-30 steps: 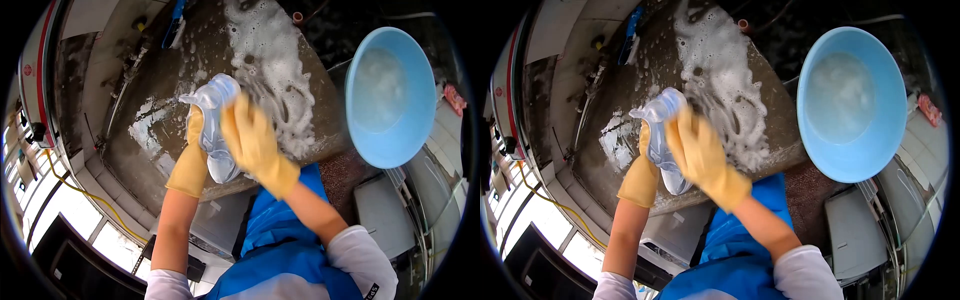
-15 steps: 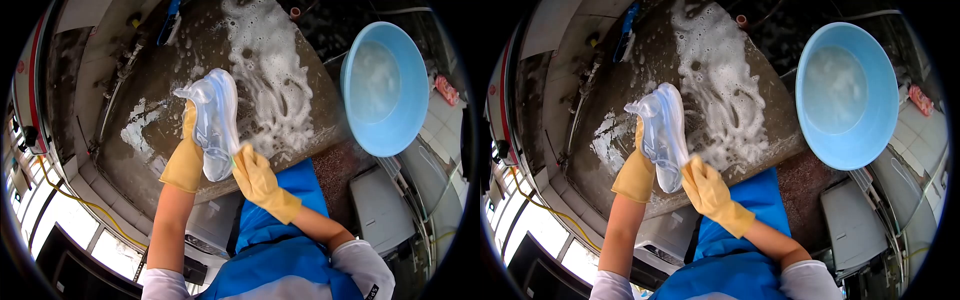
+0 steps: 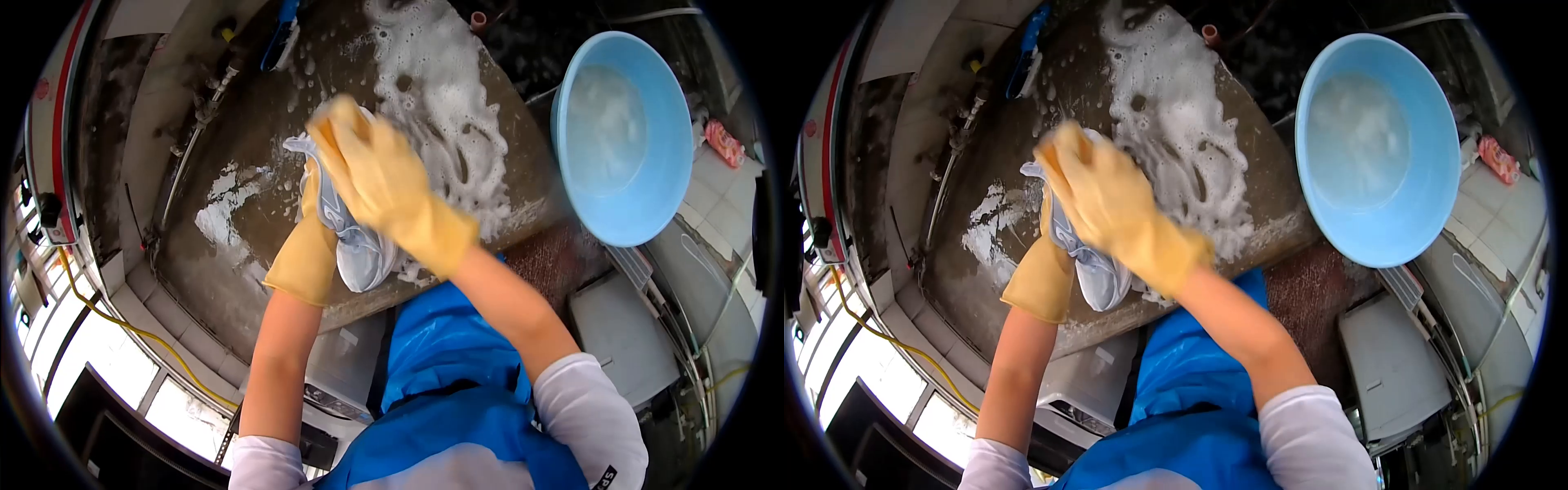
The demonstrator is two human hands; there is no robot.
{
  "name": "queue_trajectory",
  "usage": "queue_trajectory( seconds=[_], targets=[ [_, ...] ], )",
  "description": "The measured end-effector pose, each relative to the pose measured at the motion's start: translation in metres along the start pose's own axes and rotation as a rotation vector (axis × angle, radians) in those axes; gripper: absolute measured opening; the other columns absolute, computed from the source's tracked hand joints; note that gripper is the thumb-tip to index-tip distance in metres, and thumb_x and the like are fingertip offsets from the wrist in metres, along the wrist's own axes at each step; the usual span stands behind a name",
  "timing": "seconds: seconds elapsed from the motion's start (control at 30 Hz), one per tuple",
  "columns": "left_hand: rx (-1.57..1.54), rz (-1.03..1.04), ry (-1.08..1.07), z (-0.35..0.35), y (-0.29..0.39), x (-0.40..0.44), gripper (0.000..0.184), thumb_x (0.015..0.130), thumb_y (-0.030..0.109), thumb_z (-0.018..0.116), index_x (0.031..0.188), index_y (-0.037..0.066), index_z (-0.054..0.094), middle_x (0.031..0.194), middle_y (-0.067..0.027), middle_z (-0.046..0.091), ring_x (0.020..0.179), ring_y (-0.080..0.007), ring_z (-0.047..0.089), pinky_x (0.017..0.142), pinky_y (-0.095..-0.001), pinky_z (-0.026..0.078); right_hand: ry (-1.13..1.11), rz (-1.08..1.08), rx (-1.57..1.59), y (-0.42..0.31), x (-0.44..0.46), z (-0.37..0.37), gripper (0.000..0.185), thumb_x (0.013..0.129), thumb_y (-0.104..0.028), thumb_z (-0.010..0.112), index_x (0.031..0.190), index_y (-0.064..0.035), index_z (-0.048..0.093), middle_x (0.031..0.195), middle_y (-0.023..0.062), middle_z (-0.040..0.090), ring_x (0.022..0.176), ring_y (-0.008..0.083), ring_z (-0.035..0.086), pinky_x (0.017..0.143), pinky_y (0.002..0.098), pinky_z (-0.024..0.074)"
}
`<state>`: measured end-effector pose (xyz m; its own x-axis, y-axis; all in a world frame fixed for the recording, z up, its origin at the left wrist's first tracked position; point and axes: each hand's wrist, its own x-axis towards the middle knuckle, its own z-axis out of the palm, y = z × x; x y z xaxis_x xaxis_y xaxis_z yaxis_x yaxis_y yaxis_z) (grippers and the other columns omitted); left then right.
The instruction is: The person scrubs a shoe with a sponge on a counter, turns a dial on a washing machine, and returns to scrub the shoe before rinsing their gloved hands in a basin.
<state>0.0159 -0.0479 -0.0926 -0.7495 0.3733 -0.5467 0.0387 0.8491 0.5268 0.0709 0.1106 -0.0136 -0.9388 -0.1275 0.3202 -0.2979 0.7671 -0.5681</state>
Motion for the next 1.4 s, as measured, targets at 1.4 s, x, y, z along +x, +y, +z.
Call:
queue_trajectory(
  seconds=[1.4],
  targets=[
    [-1.532,-0.417,-0.009,0.026,0.003,-0.005,0.047,0.11,0.043,0.041,0.141,0.011,0.057,0.135,-0.0123,0.064,0.123,-0.0273,0.06,0.105,-0.0416,0.051,-0.251,0.291,0.012,0.003,0.055,-0.018,0.046,0.103,-0.02,0.052,0.144,0.0021,0.052,0.127,0.0271,0.057,0.091,0.04,0.064,0.079,0.0444,0.0566]
  ],
)
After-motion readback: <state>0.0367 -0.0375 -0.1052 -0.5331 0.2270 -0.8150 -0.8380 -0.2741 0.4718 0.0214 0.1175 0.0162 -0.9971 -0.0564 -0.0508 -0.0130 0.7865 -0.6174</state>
